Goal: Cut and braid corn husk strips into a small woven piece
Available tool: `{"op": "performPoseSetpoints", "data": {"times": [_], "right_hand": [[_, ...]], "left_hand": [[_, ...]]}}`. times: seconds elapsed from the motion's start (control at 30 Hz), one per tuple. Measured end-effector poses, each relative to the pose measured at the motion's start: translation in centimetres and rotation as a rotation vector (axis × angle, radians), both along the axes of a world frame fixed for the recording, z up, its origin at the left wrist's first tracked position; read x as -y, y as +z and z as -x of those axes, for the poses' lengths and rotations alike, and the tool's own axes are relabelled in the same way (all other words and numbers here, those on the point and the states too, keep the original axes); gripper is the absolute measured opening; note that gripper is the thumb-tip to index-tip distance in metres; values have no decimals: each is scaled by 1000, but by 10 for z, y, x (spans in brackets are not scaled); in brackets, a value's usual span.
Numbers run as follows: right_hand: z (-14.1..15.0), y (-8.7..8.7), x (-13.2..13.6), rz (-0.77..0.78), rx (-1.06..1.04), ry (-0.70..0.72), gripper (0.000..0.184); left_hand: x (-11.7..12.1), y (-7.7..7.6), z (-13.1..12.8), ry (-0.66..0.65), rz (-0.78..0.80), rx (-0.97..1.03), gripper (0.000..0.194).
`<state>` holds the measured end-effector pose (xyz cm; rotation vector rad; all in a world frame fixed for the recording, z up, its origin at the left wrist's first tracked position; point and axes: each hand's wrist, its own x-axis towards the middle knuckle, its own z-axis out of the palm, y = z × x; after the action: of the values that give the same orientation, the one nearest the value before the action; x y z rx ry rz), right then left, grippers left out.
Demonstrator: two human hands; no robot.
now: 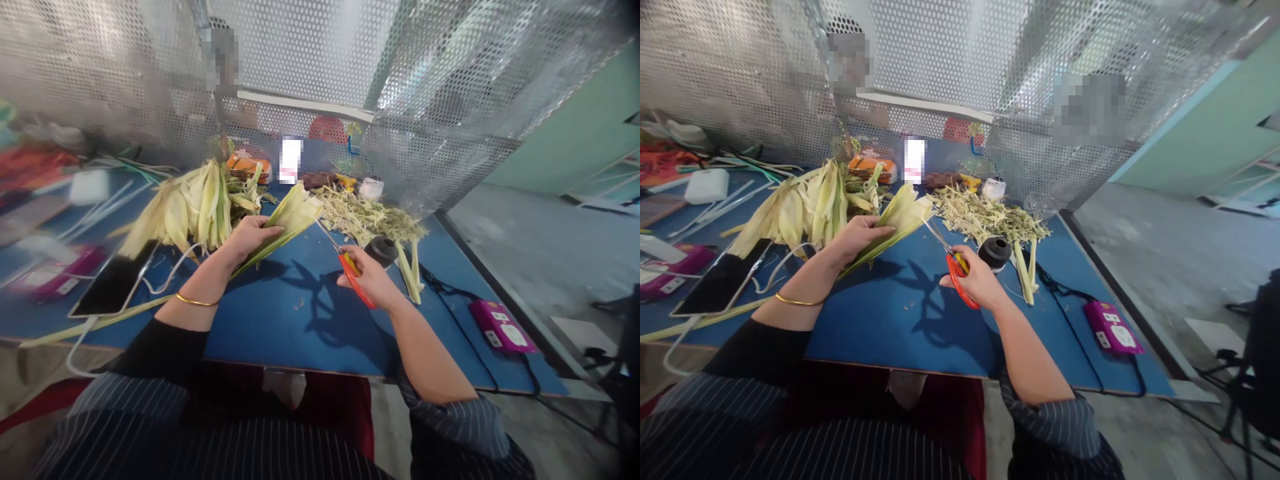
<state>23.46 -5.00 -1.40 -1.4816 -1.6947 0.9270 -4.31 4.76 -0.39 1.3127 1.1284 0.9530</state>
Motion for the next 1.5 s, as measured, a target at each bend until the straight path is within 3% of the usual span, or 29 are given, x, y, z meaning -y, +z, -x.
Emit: {"op": "performPoseSetpoints", "data": {"times": [0.3,0.67,0.93,1.3,1.5], "right_hand": [[9,1,1,-91,100,-14,55],[15,4,3,-35,255,-50,38],[18,-5,3,-57,284,-78,40],[26,-5,8,-117,284,-66,36],[25,-3,7,-83,265,0,48]], "left_hand": [[5,0,-2,-182,-11,-116,32],[6,1,-2,-202,-76,-219,31],[3,1,3,-240,-133,-321,37],[4,-1,-9,-61,-430,-380,33],[1,-5,-7,-13,-403,-426,34]]}}
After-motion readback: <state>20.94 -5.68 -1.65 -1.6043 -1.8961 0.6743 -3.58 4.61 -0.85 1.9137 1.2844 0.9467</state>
